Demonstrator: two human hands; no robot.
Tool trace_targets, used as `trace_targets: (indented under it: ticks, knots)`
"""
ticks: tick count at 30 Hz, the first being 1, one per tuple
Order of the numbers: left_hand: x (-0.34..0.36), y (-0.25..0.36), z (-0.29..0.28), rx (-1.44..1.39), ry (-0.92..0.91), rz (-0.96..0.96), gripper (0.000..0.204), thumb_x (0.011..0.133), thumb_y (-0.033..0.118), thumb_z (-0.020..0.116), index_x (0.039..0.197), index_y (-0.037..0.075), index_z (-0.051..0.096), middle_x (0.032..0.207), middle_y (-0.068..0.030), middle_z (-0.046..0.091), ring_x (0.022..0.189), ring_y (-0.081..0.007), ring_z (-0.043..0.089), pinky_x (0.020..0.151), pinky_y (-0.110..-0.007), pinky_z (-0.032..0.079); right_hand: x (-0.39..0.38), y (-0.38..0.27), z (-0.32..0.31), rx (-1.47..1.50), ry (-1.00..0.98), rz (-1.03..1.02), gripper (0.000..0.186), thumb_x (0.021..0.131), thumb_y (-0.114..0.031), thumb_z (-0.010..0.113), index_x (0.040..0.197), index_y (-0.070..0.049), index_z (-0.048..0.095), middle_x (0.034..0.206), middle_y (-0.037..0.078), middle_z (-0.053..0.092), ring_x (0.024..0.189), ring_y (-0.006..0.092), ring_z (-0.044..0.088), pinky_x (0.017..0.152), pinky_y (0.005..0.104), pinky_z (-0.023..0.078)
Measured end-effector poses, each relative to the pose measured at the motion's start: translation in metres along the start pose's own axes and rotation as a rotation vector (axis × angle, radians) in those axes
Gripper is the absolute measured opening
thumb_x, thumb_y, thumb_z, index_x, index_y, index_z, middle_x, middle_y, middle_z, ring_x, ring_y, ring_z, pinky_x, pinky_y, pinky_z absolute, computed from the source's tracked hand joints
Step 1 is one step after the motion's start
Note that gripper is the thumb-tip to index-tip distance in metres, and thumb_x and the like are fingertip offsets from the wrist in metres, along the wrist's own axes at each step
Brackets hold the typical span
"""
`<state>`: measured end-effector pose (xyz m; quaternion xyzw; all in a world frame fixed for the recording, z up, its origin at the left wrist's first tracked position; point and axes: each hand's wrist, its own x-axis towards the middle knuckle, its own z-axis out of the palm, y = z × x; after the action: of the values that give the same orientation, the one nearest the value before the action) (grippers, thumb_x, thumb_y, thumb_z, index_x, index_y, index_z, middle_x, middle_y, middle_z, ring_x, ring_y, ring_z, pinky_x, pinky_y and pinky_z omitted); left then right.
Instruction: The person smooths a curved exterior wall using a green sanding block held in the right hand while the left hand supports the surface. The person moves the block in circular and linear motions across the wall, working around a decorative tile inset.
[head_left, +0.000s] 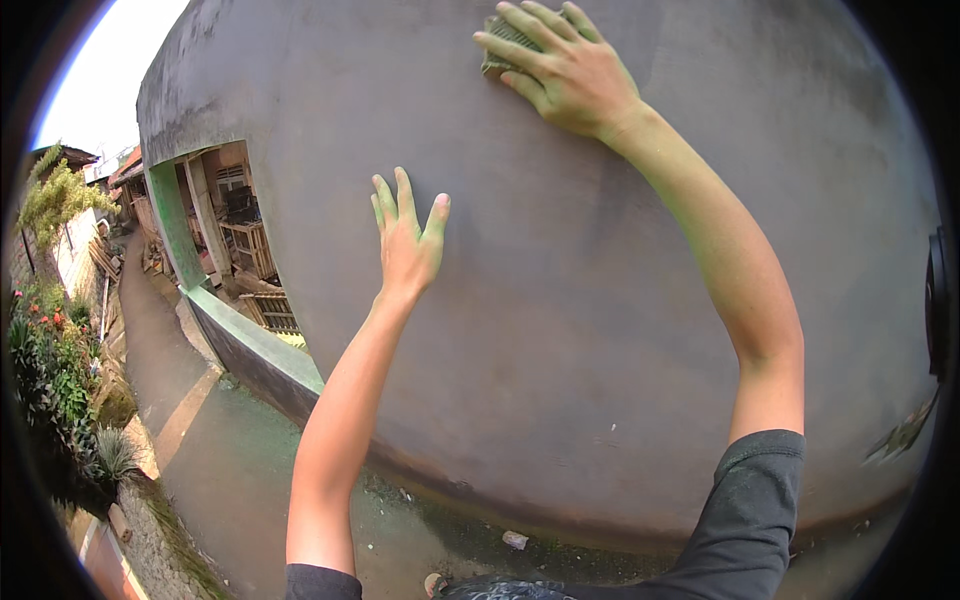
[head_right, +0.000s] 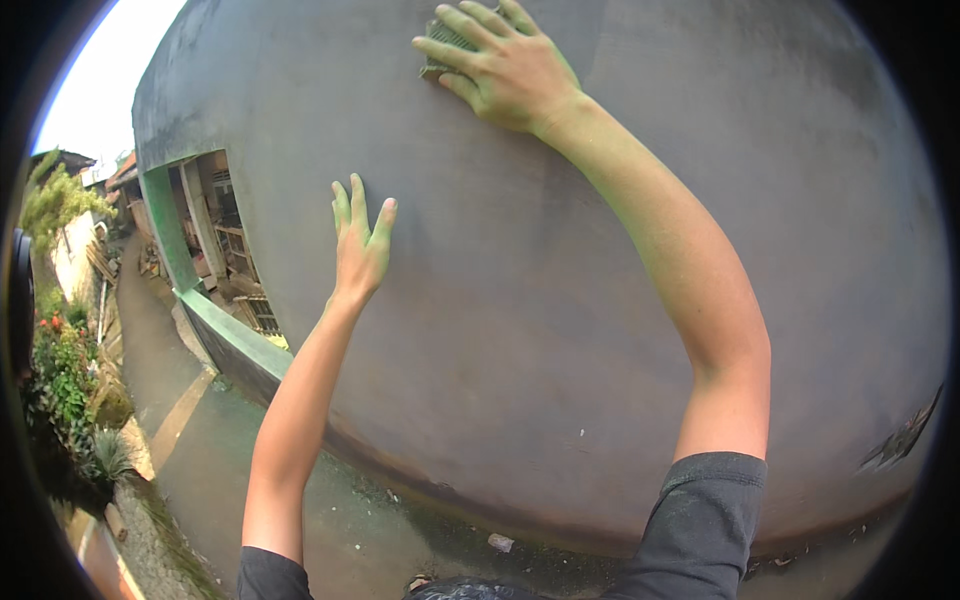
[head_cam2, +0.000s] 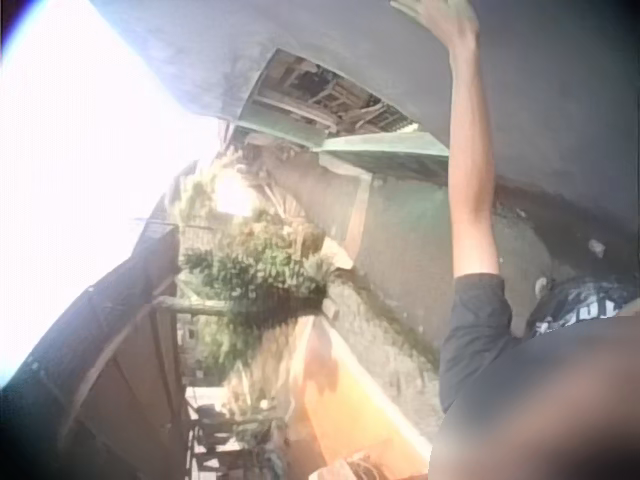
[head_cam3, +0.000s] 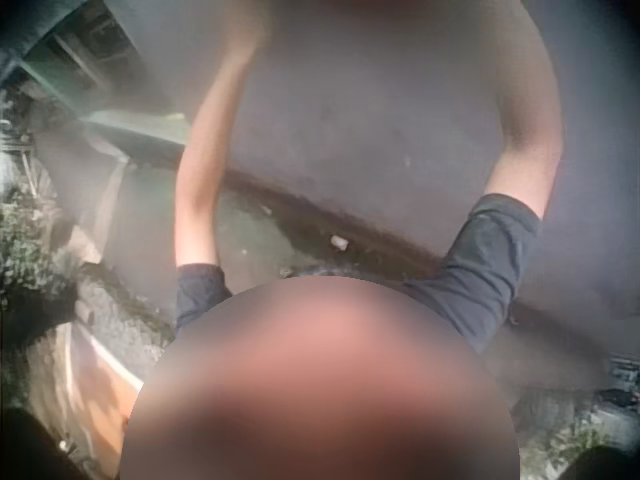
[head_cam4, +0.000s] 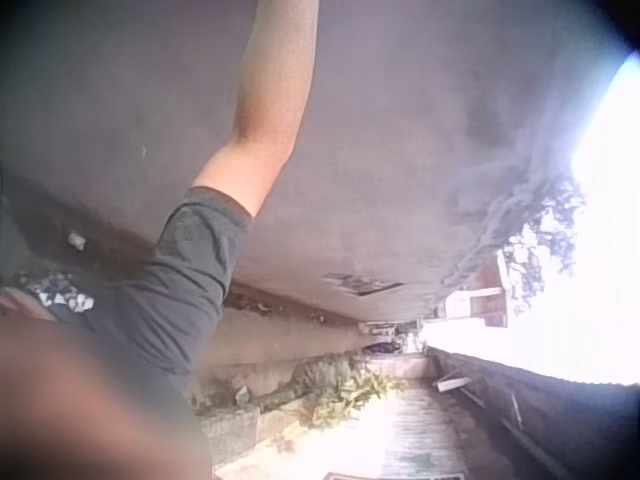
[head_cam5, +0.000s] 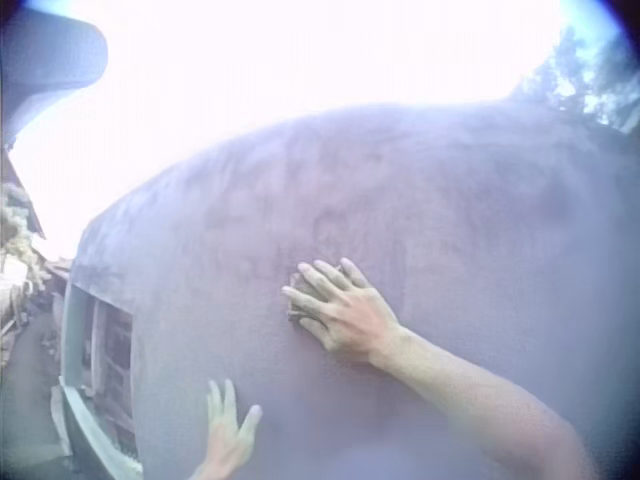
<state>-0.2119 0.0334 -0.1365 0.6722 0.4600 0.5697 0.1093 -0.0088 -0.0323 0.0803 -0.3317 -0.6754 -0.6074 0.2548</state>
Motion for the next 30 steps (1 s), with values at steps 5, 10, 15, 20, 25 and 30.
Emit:
trace_targets:
  ticks: [5,10,15,20,25,30]
  knots:
    - [-0.011,0.003,-0.027,-0.109,-0.032,0.039,0.083,0.108,0.057,0.049,0.169,0.008,0.023,0.176,-0.027,0.011,0.161,-0.0447,0.019,0.128,-0.052,0.023,0.034,0.056,-0.042,-0.222,0.149,0.384,0.058,0.11,-0.043,0.045,0.162,-0.017,0.045,0.17,0.017,0.035,0.159,0.0347,0.027,0.131,0.0547,0.015]
    - [-0.009,0.04,0.0,-0.282,0.186,0.24,0.079,0.11,0.05,0.051,0.169,0.006,0.022,0.173,-0.0281,0.019,0.159,-0.0435,0.025,0.127,-0.052,0.027,-0.027,-0.014,0.034,-0.021,0.097,-0.074,0.046,0.101,-0.031,0.061,0.145,-0.018,0.057,0.159,0.006,0.05,0.147,0.0249,0.049,0.128,0.0459,0.035]
    - [0.03,0.089,0.023,-0.24,0.29,0.67,0.079,0.109,0.049,0.053,0.169,0.007,0.022,0.173,-0.0224,0.023,0.158,-0.044,0.023,0.127,-0.054,0.026,-0.052,-0.006,0.044,0.249,-0.006,-0.152,0.044,0.095,-0.022,0.069,0.135,-0.006,0.057,0.155,0.008,0.053,0.147,0.0257,0.048,0.127,0.0449,0.037]
    - [0.042,0.112,0.062,0.17,0.381,0.892,0.076,0.106,0.047,0.058,0.169,0.018,0.028,0.173,-0.0174,0.023,0.157,-0.0486,0.018,0.126,-0.061,0.021,-0.089,0.026,-0.018,0.146,-0.108,-0.205,0.053,0.095,-0.027,0.073,0.144,-0.016,0.059,0.165,0.007,0.044,0.153,0.0241,0.041,0.128,0.0461,0.035]
    - [0.015,0.084,0.086,0.36,0.423,0.94,0.065,0.098,0.044,0.069,0.159,0.032,0.05,0.171,-0.0111,0.028,0.149,-0.0449,0.028,0.121,-0.058,0.028,-0.197,0.046,-0.082,0.098,-0.133,0.081,0.062,0.095,-0.033,0.074,0.153,-0.025,0.056,0.169,0.002,0.039,0.156,0.0245,0.036,0.131,0.0486,0.028]
    - [0.088,0.102,0.063,0.425,0.46,0.972,0.056,0.095,0.048,0.073,0.149,0.041,0.061,0.166,-0.0072,0.033,0.139,-0.0361,0.035,0.112,-0.051,0.035,-0.255,0.043,-0.102,0.086,-0.249,0.03,0.065,0.093,-0.034,0.076,0.154,-0.033,0.054,0.17,0.001,0.039,0.157,0.0223,0.036,0.132,0.0517,0.025]
